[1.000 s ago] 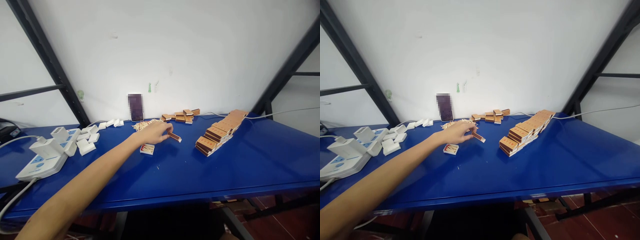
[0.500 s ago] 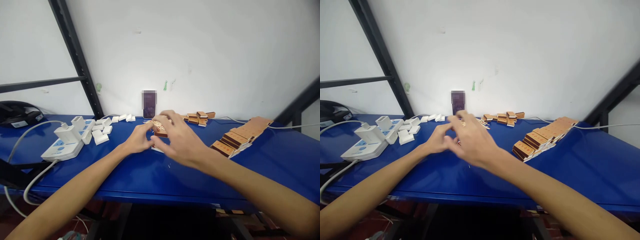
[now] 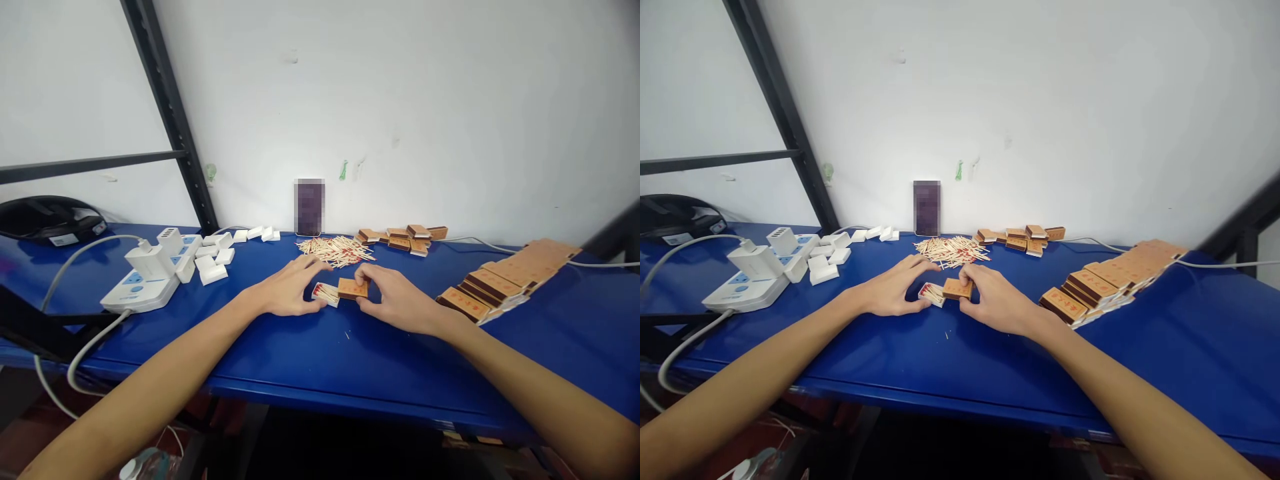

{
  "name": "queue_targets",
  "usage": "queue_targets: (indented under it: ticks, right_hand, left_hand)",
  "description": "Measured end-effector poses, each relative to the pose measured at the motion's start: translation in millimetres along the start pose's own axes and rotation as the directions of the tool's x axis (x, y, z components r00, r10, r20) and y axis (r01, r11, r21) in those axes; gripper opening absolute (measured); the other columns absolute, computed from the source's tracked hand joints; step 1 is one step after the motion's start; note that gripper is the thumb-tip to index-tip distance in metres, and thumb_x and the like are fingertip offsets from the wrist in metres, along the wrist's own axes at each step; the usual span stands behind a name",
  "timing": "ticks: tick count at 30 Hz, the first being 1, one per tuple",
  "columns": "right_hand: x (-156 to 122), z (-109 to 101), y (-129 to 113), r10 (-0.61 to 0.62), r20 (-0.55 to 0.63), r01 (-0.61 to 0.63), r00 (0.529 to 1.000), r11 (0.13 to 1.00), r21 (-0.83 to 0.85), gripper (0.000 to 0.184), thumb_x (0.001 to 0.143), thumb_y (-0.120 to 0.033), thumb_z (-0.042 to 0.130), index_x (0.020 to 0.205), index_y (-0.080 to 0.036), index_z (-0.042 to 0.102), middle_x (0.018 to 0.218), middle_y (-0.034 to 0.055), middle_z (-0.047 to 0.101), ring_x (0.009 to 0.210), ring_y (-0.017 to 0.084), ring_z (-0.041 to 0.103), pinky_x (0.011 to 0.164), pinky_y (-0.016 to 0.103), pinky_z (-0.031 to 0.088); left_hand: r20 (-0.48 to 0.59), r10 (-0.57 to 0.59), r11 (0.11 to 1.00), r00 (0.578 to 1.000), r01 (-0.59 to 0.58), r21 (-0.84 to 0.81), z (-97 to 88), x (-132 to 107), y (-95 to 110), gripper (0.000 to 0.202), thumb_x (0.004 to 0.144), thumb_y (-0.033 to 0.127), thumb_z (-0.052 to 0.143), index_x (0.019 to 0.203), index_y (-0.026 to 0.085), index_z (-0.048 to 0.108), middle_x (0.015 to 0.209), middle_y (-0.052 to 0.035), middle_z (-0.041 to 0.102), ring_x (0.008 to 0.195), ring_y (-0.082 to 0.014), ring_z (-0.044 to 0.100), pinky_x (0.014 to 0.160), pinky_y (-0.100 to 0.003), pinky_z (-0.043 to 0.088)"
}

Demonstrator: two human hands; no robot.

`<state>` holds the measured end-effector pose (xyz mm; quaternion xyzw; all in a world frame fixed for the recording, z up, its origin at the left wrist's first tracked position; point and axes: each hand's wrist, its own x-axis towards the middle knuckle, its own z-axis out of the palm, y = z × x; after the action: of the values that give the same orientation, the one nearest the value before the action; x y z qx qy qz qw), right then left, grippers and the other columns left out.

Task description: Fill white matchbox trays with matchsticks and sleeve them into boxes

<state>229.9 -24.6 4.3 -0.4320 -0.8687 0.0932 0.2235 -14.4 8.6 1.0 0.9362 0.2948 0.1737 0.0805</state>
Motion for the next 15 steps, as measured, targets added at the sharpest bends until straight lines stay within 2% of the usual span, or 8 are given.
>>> queue_targets:
  ticks: [2, 5, 11, 15]
  right_hand:
    - [-3.3, -0.7, 2.1, 0.003, 0.042, -0.001, 0.999, 0.999, -0.035, 0.013, 0.076, -0.022, 0.054, 0.083, -0.022, 0.043, 0.084, 0.0019, 0.057, 0.078, 0.019, 0.050, 0.071, 0.030, 0.036]
    - [-6.0, -3.4, 0.7, 0.005, 0.109, 0.001, 0.994, 0.999, -0.055, 0.016, 0.073, -0.022, 0.056, 0.080, -0.022, 0.042, 0.084, 0.0016, 0.057, 0.080, 0.019, 0.050, 0.072, 0.030, 0.037]
    - [-8.2, -7.1, -4.1, 0.027, 0.139, -0.012, 0.990, 0.994, -0.107, 0.017, 0.072, -0.022, 0.057, 0.082, -0.022, 0.043, 0.084, 0.0029, 0.057, 0.079, 0.021, 0.051, 0.071, 0.032, 0.038]
    - [-9.4, -6.3, -1.8, -0.011, 0.135, 0.022, 0.991, 0.997, -0.080, 0.018, 0.077, -0.023, 0.056, 0.092, -0.022, 0.047, 0.091, 0.0045, 0.059, 0.085, 0.022, 0.053, 0.074, 0.033, 0.039]
  left_hand:
    - [0.091, -0.058, 0.997, 0.994, 0.054, 0.048, -2.7, -1.3, -2.0, 0.052, 0.083, 0.047, 0.061, 0.128, 0.022, 0.050, 0.114, -0.0104, 0.052, 0.106, -0.0285, 0.049, 0.093, -0.045, 0.040]
    - [0.144, -0.071, 0.997, 0.987, 0.065, 0.040, -3.9, -0.6, -3.5, 0.039, 0.088, 0.051, 0.054, 0.113, 0.021, 0.058, 0.095, -0.0056, 0.055, 0.091, -0.0235, 0.051, 0.086, -0.040, 0.038]
    - [0.111, -0.035, 0.999, 0.993, 0.039, -0.034, -0.3, 1.9, -4.3, 0.034, 0.088, 0.051, 0.056, 0.099, 0.019, 0.058, 0.082, -0.0008, 0.055, 0.079, -0.0183, 0.052, 0.079, -0.034, 0.036]
    - [0.080, -0.031, 0.998, 0.996, 0.034, -0.045, 1.9, 1.4, -5.2, 0.033, 0.086, 0.050, 0.058, 0.095, 0.018, 0.058, 0.080, -0.0009, 0.056, 0.073, -0.0171, 0.051, 0.075, -0.033, 0.038]
